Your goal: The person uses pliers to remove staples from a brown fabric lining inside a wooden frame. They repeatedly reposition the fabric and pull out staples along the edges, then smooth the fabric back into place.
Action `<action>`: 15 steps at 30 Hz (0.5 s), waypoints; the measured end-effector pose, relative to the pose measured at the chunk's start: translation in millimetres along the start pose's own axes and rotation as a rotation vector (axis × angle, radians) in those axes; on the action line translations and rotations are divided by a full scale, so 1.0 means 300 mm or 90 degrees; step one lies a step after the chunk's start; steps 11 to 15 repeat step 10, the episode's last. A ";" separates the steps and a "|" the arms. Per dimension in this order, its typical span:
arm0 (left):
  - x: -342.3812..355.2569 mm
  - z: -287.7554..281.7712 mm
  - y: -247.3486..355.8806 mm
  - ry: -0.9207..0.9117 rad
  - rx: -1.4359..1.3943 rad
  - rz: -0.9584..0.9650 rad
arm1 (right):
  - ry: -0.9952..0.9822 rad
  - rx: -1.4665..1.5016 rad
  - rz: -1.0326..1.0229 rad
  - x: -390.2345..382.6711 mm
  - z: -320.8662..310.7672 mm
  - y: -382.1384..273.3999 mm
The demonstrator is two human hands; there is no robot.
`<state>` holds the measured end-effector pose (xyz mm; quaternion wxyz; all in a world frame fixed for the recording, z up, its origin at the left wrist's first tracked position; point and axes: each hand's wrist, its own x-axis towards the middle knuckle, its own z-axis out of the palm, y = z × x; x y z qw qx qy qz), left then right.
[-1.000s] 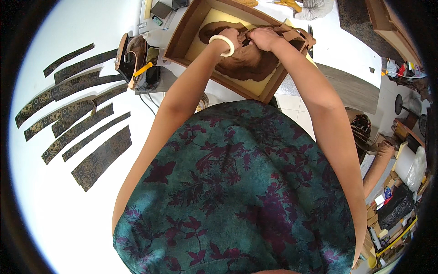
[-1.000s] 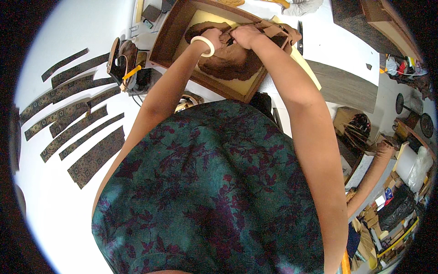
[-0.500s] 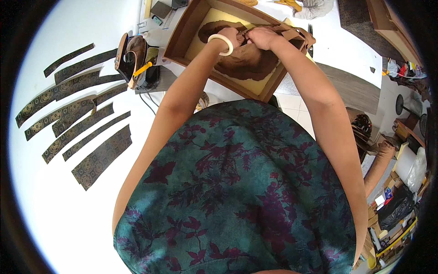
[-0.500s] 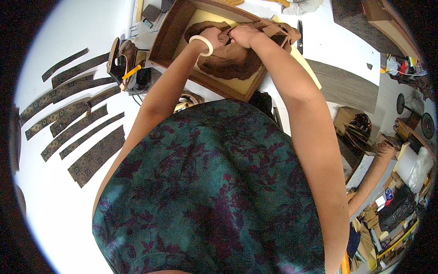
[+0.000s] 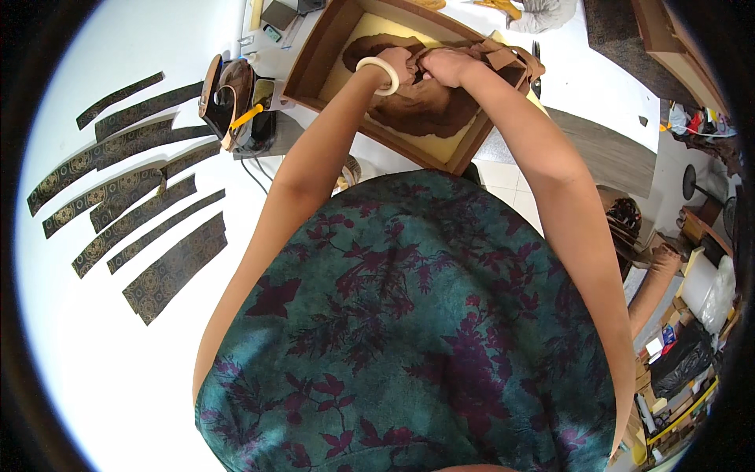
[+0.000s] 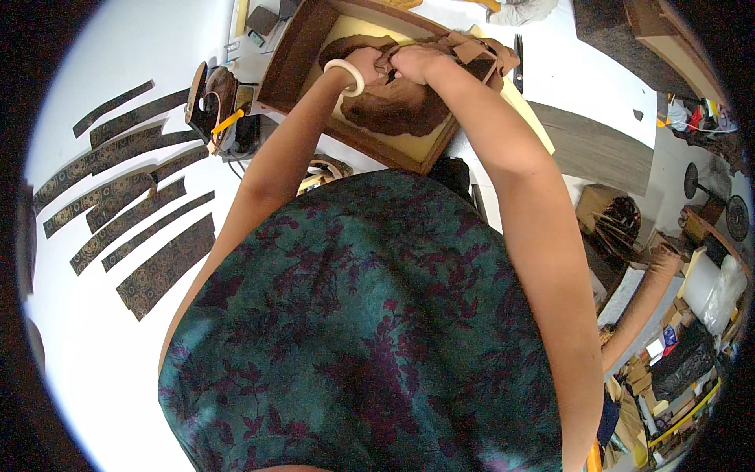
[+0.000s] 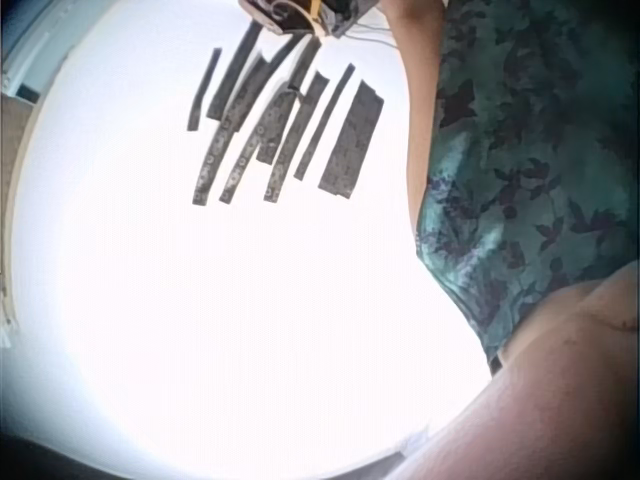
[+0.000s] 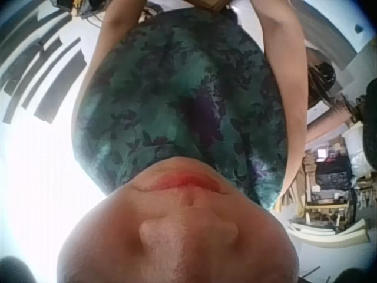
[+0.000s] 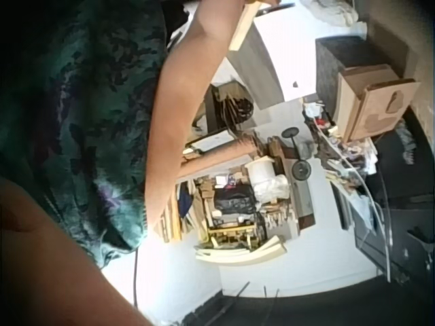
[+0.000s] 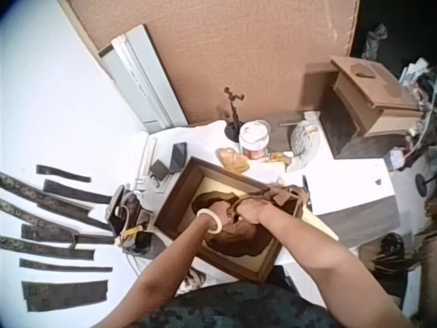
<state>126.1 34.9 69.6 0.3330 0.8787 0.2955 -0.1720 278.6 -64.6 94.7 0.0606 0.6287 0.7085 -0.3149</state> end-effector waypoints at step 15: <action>0.020 0.006 -0.024 0.008 0.071 -0.015 | 0.023 -0.050 -0.035 -0.004 0.009 -0.002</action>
